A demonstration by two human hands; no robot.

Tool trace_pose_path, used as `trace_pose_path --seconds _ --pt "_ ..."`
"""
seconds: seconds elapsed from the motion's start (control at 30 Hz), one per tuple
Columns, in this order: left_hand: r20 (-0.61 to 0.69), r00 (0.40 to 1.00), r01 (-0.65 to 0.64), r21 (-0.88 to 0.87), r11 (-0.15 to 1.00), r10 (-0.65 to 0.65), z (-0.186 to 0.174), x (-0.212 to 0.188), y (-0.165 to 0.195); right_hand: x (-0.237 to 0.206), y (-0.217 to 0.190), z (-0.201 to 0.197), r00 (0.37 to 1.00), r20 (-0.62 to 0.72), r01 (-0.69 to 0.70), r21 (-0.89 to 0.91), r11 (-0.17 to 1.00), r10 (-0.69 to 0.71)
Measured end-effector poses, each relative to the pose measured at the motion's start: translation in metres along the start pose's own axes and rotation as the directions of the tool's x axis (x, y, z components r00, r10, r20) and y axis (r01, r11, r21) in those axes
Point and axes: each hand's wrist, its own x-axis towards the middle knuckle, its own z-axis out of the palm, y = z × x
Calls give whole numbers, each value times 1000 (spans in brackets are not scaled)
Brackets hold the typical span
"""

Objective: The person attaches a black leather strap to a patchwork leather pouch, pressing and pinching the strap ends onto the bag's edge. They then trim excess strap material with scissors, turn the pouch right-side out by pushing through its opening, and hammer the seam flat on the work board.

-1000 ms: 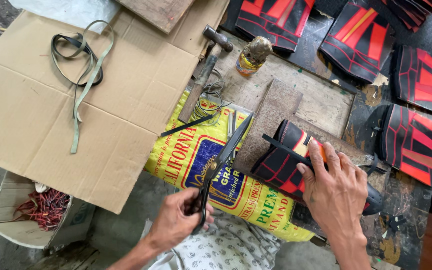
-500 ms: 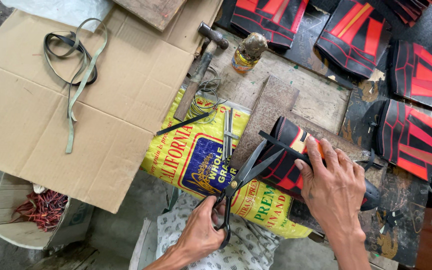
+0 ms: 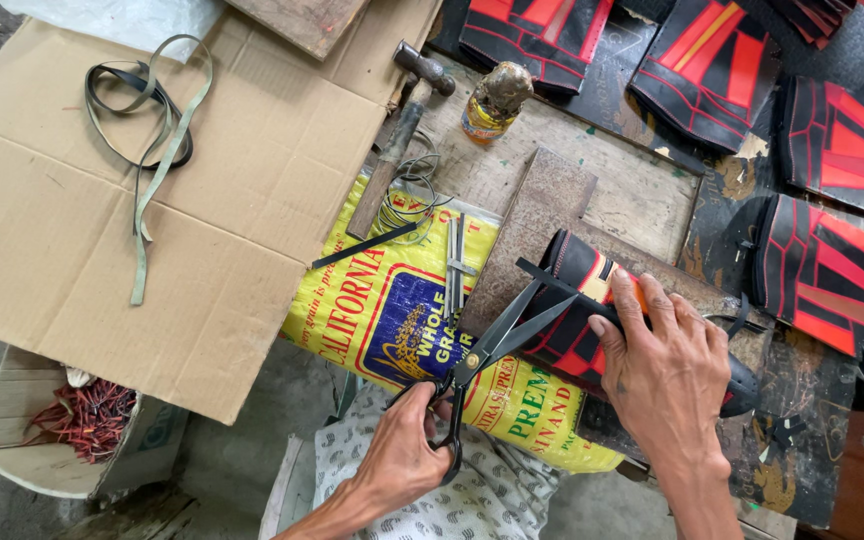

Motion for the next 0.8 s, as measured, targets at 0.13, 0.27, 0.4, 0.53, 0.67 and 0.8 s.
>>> trace_pose_path --seconds 0.13,0.27,0.4,0.53,0.67,0.8 --pt "-8 1000 -16 10 1000 16 1 -1 0 0 -1 1 1000 -8 1 8 1000 -1" --pt "0 999 -45 39 998 45 -1 0 1 0 -2 1 1000 -3 4 -6 1000 -4" --pt "3 999 -55 33 998 54 -3 -1 3 1 -2 1 1000 -2 4 6 1000 -4" --pt "76 996 53 -109 993 -44 -1 -2 4 1 -2 1 1000 -6 -2 6 1000 2" --pt "155 985 107 -172 979 -80 2 -2 -4 1 -2 1 1000 -3 -7 10 1000 7" --pt "240 971 102 -331 938 -21 6 0 -17 0 -3 1 1000 -5 -4 14 1000 4"
